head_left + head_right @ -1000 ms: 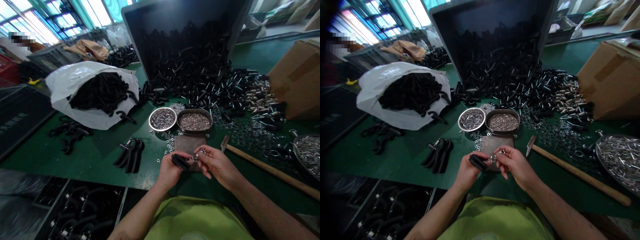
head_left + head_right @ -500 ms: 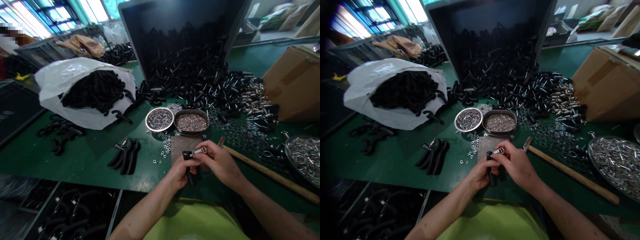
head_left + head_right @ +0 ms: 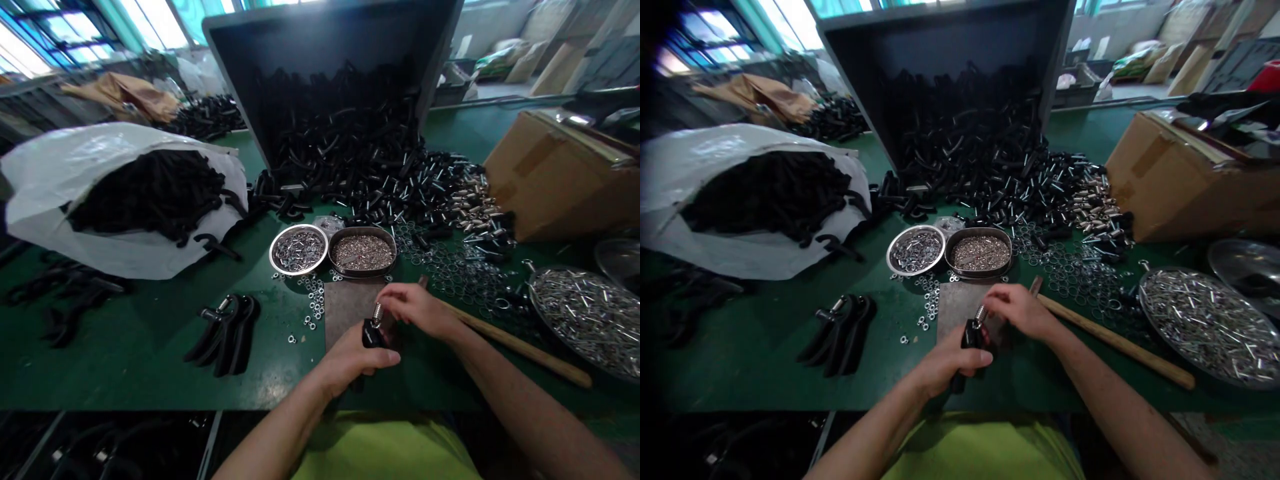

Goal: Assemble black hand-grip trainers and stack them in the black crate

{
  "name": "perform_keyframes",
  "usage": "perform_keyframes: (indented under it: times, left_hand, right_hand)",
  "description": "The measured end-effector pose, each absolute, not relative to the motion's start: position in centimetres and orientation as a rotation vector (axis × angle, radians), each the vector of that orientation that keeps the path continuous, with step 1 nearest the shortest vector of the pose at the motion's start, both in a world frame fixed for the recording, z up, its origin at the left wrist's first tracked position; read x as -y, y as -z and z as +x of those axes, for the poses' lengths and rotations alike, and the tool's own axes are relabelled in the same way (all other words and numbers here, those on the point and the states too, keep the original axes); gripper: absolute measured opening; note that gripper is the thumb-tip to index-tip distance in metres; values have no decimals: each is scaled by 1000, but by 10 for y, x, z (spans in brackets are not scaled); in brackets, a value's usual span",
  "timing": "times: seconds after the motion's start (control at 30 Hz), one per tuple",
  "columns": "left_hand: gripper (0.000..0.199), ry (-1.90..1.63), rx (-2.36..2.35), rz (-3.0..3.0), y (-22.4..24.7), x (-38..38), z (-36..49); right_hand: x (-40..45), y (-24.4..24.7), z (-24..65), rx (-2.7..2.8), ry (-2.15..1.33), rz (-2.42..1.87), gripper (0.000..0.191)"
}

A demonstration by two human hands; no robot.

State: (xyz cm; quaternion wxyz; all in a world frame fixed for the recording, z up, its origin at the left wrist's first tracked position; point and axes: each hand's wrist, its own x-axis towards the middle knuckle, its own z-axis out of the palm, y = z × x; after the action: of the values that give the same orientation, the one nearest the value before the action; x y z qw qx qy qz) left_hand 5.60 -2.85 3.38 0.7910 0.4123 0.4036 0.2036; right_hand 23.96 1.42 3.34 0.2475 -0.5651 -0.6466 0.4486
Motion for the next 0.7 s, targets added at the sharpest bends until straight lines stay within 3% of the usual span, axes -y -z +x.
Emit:
perform_keyframes:
  times: [0.13, 0.27, 0.37, 0.57, 0.7]
  left_hand:
    - [35, -473, -878, 873, -29, 31, 48]
    - [51, -557, -959, 882, -25, 28, 44]
    - [53, -623, -996, 759, -20, 22, 44]
    - [62, -614, -876, 450, -13, 12, 54]
    - [61, -582, -821, 417, -17, 14, 63]
  right_hand:
    - [-55, -9, 289, 1696, -540, -1977, 7]
    - [-73, 4, 313, 1643, -441, -2039, 8]
    - [-64, -2, 300, 1669, -486, -1943, 6]
    - [-5, -38, 230, 1612, -1186, -1364, 19]
    - [18, -50, 201, 1743, -1100, -1464, 9]
